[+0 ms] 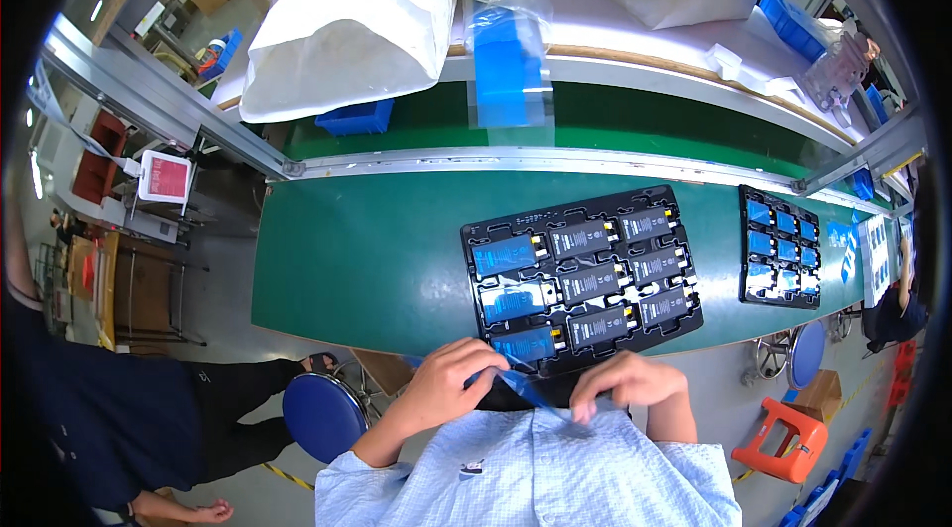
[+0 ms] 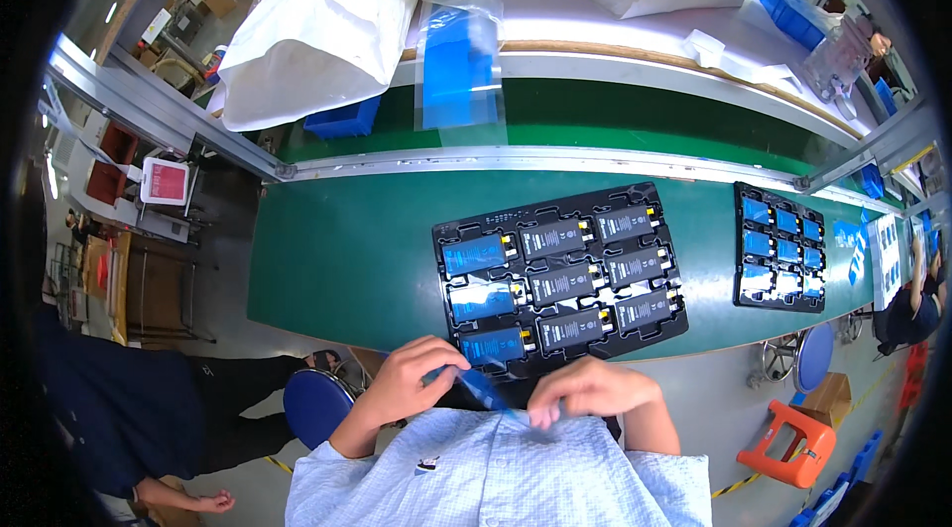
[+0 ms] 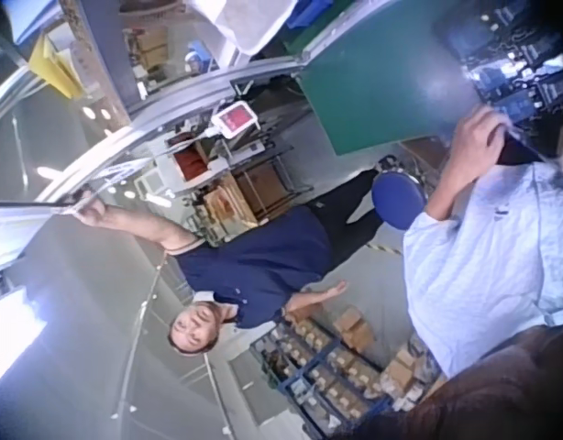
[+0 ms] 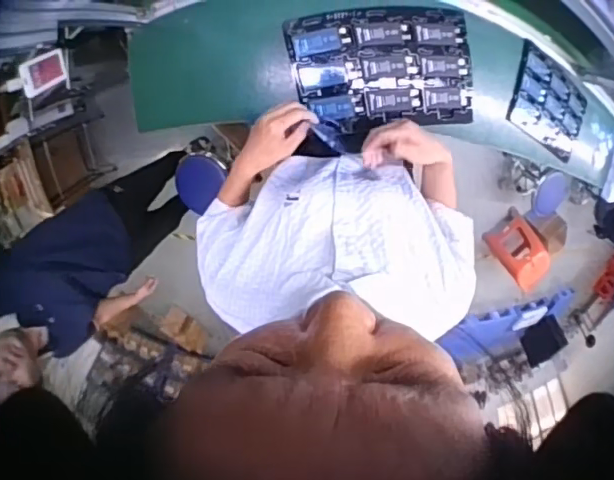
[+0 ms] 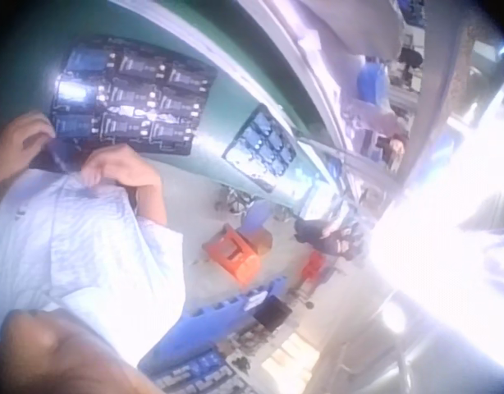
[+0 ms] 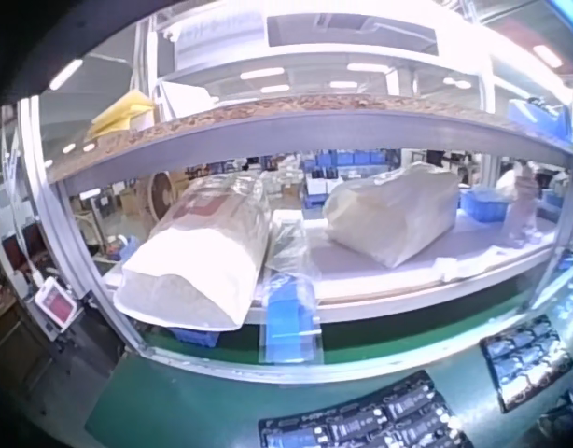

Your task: The person applies blue tape to individual battery cells within a black tray on a green workbench. They repeatedly tear pieces of tape from a roll, place them over the cells, and smooth them down. The person handles the batteries one at a time, moving across the tray to cover each cell.

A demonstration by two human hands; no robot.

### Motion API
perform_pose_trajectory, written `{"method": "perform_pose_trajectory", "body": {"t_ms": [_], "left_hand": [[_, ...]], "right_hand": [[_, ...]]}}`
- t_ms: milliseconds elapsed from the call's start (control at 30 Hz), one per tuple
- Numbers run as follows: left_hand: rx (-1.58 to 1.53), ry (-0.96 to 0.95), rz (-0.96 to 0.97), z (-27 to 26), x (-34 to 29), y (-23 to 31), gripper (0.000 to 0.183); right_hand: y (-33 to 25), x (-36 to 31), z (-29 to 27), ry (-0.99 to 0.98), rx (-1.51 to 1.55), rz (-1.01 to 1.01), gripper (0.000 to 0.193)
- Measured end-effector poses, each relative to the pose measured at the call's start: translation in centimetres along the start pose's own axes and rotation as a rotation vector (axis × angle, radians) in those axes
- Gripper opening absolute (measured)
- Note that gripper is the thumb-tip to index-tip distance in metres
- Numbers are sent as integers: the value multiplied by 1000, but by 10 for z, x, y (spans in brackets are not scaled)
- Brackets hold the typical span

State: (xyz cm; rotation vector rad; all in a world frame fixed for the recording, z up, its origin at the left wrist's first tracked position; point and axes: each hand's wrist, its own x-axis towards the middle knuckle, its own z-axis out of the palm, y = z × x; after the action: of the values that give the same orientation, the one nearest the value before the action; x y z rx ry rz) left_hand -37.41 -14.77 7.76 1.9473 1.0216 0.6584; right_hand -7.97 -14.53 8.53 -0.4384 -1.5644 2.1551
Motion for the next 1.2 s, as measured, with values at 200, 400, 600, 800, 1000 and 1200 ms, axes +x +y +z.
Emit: {"method": "perform_pose_trajectory", "body": {"t_ms": [200, 400, 600, 800, 1000, 1200], "left_hand": [[-202, -37, 1, 11, 30, 7, 23], [-859, -113, -333, 20, 32, -10, 37], [-336, -128, -256, 33, 29, -4, 23], [-181, -84, -226, 39, 35, 12, 18], [178, 172, 40, 19, 30, -1, 24], [196, -72, 216, 29, 26, -5, 19]], "right_hand": [[22, 28, 12, 402, -431, 70, 30], [27, 29, 21, 688, -580, 187, 23], [36, 19, 28, 683, -564, 57, 22], [42, -5, 22, 741, -367, 126, 15], [27, -61, -15, 1171, -255, 66, 14], [38, -54, -18, 1203, -173, 204, 18]]}}
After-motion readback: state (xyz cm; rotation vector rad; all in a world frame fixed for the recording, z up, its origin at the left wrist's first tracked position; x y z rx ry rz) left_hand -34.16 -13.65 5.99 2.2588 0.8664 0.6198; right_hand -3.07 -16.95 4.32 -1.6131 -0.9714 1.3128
